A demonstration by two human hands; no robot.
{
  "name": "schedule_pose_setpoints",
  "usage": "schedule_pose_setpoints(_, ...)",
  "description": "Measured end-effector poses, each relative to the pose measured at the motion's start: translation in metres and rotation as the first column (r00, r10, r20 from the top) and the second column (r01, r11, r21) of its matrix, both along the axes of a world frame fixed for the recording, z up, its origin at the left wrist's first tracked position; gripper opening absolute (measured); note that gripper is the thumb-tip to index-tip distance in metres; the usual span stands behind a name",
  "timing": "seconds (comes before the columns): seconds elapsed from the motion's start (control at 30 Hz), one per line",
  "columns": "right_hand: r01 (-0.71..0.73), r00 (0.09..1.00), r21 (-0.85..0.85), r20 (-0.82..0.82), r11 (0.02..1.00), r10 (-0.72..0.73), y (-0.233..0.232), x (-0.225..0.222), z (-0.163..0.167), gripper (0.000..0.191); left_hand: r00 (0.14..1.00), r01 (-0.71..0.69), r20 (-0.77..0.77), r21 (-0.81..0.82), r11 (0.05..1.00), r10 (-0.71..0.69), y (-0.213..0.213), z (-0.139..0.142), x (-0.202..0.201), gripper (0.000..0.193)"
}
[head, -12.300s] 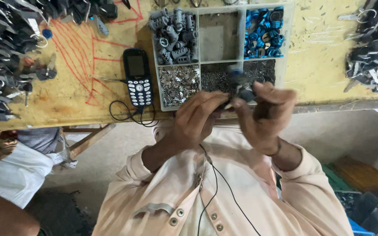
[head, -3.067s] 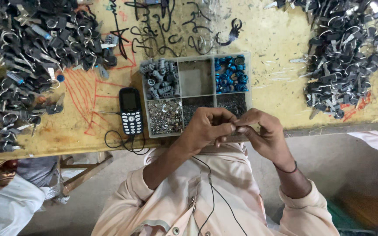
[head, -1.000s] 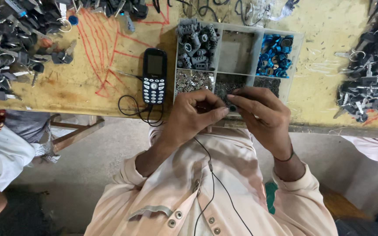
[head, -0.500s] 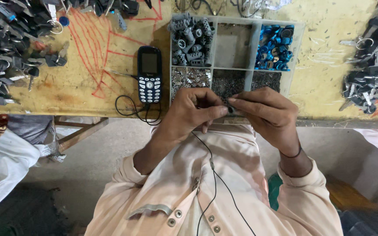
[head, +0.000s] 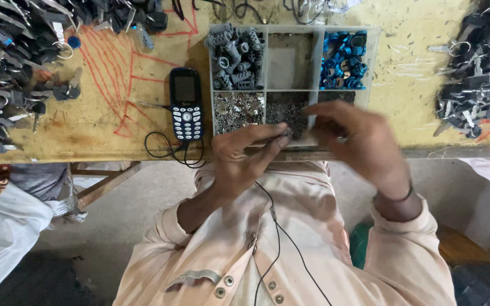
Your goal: The person sits at a workbench and assembles keys. They pick small metal key parts from a compartment tray, press a blue plastic key head onto a key blade by hand, and place the finished key on the table, repeating the cycle with new parts from the tray.
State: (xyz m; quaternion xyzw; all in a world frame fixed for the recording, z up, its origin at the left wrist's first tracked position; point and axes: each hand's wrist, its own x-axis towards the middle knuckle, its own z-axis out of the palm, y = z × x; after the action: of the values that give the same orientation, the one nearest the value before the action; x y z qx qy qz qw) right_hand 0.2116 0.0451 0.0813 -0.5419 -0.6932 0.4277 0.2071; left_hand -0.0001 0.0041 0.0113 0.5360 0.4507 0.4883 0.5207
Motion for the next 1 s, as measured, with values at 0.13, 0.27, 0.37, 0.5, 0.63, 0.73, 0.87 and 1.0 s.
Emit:
schedule_pose_setpoints(0.13, -0.242, 0.799, 0.499, 0.589, 0.832, -0.120, 0.052, 0.039, -0.044, 0.002, 0.992, 0.116, 0.039, 0.012, 0.993, -0.116, 0.002, -0.006, -0.004, 0.016)
schedule_pose_setpoints(0.27, -0.313, 0.770, 0.524, 0.628, 0.792, -0.111, 0.060, 0.054, -0.068, 0.009, 0.983, 0.178, 0.037, 0.047, 0.983, -0.180, 0.007, -0.009, -0.003, 0.013)
schedule_pose_setpoints(0.37, -0.363, 0.752, 0.520, 0.654, 0.773, -0.086, 0.058, 0.059, -0.068, 0.011, 0.980, 0.196, 0.019, 0.053, 0.979, -0.197, 0.008, -0.013, -0.001, 0.012)
schedule_pose_setpoints(0.5, -0.290, 0.830, 0.489, 0.556, 0.823, -0.038, 0.058, 0.068, -0.061, 0.011, 0.977, 0.212, 0.001, 0.087, 0.973, -0.213, 0.007, -0.016, -0.001, 0.011)
schedule_pose_setpoints(0.63, 0.038, 0.952, 0.306, 0.279, 0.951, -0.128, 0.050, 0.066, -0.046, 0.011, 0.974, 0.224, -0.031, 0.114, 0.968, -0.222, 0.010, -0.017, -0.002, 0.015)
schedule_pose_setpoints(0.73, 0.161, 0.729, -0.350, -0.588, 0.923, -0.351, 0.028, 0.053, -0.029, 0.013, 0.939, 0.304, -0.245, 0.269, 0.914, -0.240, 0.014, -0.013, -0.003, 0.022)
schedule_pose_setpoints(0.87, 0.055, 0.870, -0.490, -0.404, 0.870, -0.282, -0.021, 0.024, -0.031, 0.019, 0.845, 0.449, -0.492, 0.446, 0.774, -0.207, 0.017, -0.008, -0.010, 0.030)
schedule_pose_setpoints(1.0, 0.067, 0.857, -0.450, -0.430, 0.891, -0.282, -0.036, 0.020, -0.051, 0.013, 0.799, 0.507, -0.576, 0.492, 0.708, -0.172, 0.017, -0.008, -0.018, 0.027)
